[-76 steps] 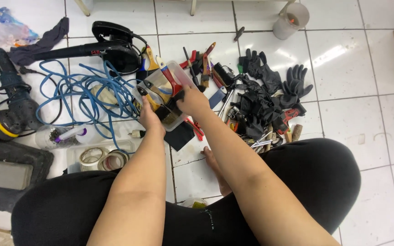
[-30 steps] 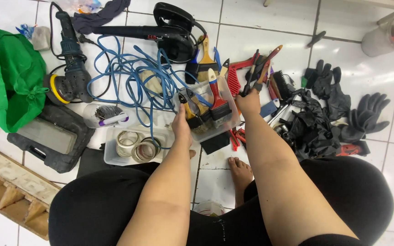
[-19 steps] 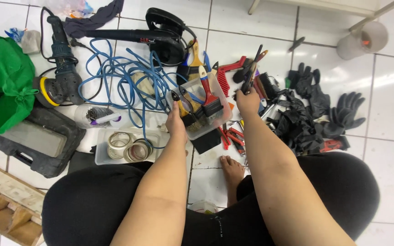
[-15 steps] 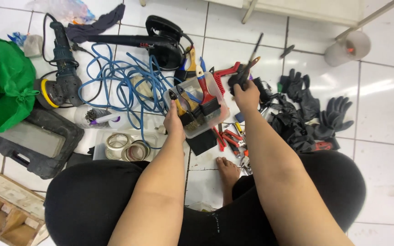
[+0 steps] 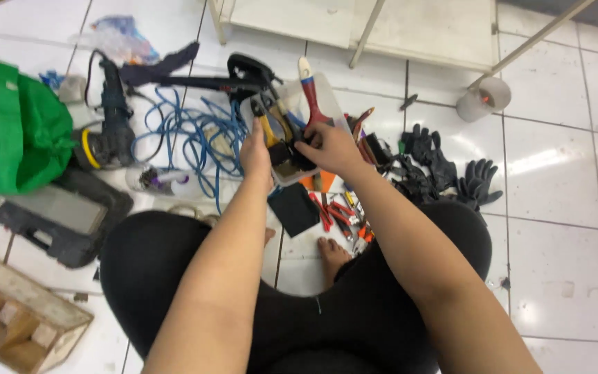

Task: The person sits on the floor and organizes various tools and brushes into a clear plastic container. They pick up brushes, sanding blocks, and other small items from the floor and place them inside the container.

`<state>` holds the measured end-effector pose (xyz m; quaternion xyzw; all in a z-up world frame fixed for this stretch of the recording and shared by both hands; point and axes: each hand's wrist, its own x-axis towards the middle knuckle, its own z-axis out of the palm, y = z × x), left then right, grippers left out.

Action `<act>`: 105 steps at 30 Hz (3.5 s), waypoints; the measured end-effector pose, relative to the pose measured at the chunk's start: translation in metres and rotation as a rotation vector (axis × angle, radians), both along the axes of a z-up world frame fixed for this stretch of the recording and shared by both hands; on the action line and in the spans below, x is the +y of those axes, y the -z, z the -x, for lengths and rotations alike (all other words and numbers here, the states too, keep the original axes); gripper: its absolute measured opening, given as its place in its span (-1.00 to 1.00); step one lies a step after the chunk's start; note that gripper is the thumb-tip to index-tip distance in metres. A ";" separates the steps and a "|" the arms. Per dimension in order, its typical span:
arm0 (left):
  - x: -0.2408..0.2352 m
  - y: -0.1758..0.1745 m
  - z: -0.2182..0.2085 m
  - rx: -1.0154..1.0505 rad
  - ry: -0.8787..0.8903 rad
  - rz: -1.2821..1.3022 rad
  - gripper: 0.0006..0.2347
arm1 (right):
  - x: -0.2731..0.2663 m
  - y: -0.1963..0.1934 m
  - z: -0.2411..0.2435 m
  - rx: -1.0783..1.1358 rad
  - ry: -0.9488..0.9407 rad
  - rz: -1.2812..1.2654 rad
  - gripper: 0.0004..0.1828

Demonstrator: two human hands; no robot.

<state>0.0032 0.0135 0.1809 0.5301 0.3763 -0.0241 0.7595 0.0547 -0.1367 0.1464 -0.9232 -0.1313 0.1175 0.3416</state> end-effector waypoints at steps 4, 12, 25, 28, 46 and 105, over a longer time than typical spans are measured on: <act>0.004 -0.021 0.015 -0.032 -0.017 0.048 -0.25 | 0.007 0.013 -0.005 0.012 -0.031 0.038 -0.65; 0.021 0.040 0.010 -0.033 -0.287 0.134 -0.26 | 0.010 0.032 -0.017 -0.164 0.176 -0.135 -0.62; 0.029 0.068 0.004 0.042 -0.533 0.137 -0.31 | -0.038 0.204 -0.034 0.214 0.331 0.211 -0.56; 0.027 0.086 -0.003 0.050 -0.525 0.137 -0.31 | -0.043 0.228 -0.039 0.394 0.209 0.350 -0.37; 0.044 0.087 -0.018 0.192 -0.605 0.087 -0.30 | 0.026 0.194 -0.038 0.560 0.149 0.570 -0.38; -0.006 0.070 -0.044 0.153 -0.289 0.275 -0.21 | -0.052 0.300 -0.065 0.451 0.277 0.242 -0.36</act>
